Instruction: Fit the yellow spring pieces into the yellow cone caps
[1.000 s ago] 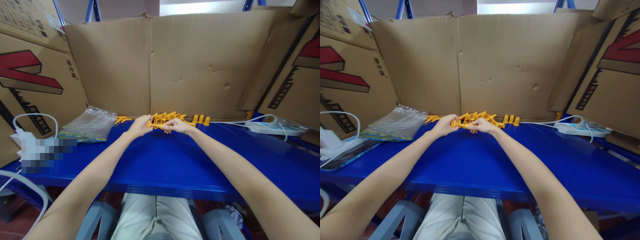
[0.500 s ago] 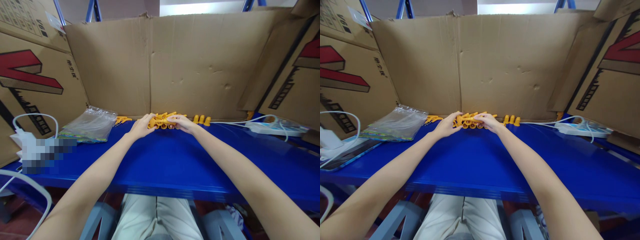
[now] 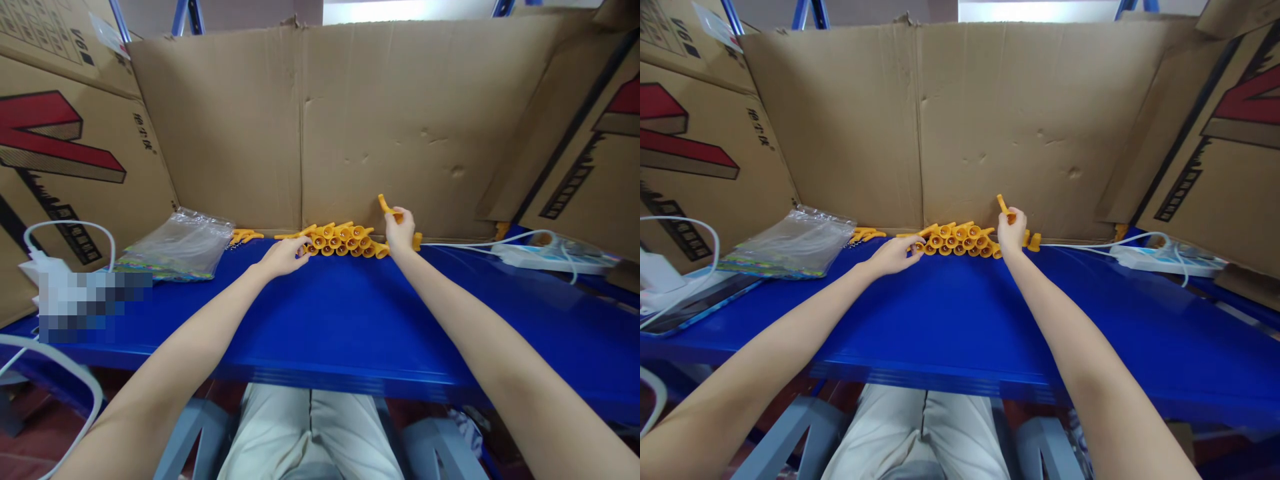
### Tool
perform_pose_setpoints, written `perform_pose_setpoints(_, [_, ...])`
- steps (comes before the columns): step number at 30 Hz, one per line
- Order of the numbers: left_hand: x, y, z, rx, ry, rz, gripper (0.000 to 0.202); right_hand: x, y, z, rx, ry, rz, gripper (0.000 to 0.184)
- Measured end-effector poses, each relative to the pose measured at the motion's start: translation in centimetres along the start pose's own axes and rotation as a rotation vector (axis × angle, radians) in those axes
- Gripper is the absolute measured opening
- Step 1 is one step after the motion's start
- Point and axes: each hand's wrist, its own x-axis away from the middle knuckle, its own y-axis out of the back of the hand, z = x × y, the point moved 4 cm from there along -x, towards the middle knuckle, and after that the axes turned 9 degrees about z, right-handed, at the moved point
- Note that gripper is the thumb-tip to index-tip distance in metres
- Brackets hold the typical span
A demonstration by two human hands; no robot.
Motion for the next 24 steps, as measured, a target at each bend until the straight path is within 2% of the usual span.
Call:
perform_pose_setpoints(3, [0.0, -0.1, 0.0, -0.002, 0.01, 0.012, 0.031, 1.3, -0.7, -0.4, 0.119, 0.051, 0.055, 0.03])
perform_pose_setpoints(6, [0.0, -0.2, 0.2, -0.004, 0.017, 0.021, 0.031, 2.1, -2.1, -0.2, 0.224, 0.115, 0.258, 0.029])
perform_pose_setpoints(10, [-0.1, -0.4, 0.3, 0.0, 0.023, 0.038, 0.031, 2.0, -2.8, -0.6, 0.348, 0.077, 0.459, 0.031])
perform_pose_setpoints(13, [-0.2, -0.5, 0.4, 0.003, 0.027, 0.053, 0.03, 1.7, -2.6, -0.9, 0.428, 0.04, 0.557, 0.038])
perform_pose_setpoints(18, [-0.2, -0.6, 0.5, 0.001, 0.024, 0.051, 0.03, 2.2, -2.0, -0.7, 0.531, -0.019, 0.593, 0.04])
perform_pose_setpoints(24, [-0.2, -0.5, 0.6, 0.008, 0.028, 0.058, 0.031, 1.6, -0.6, -0.2, 0.587, -0.066, 0.478, 0.047])
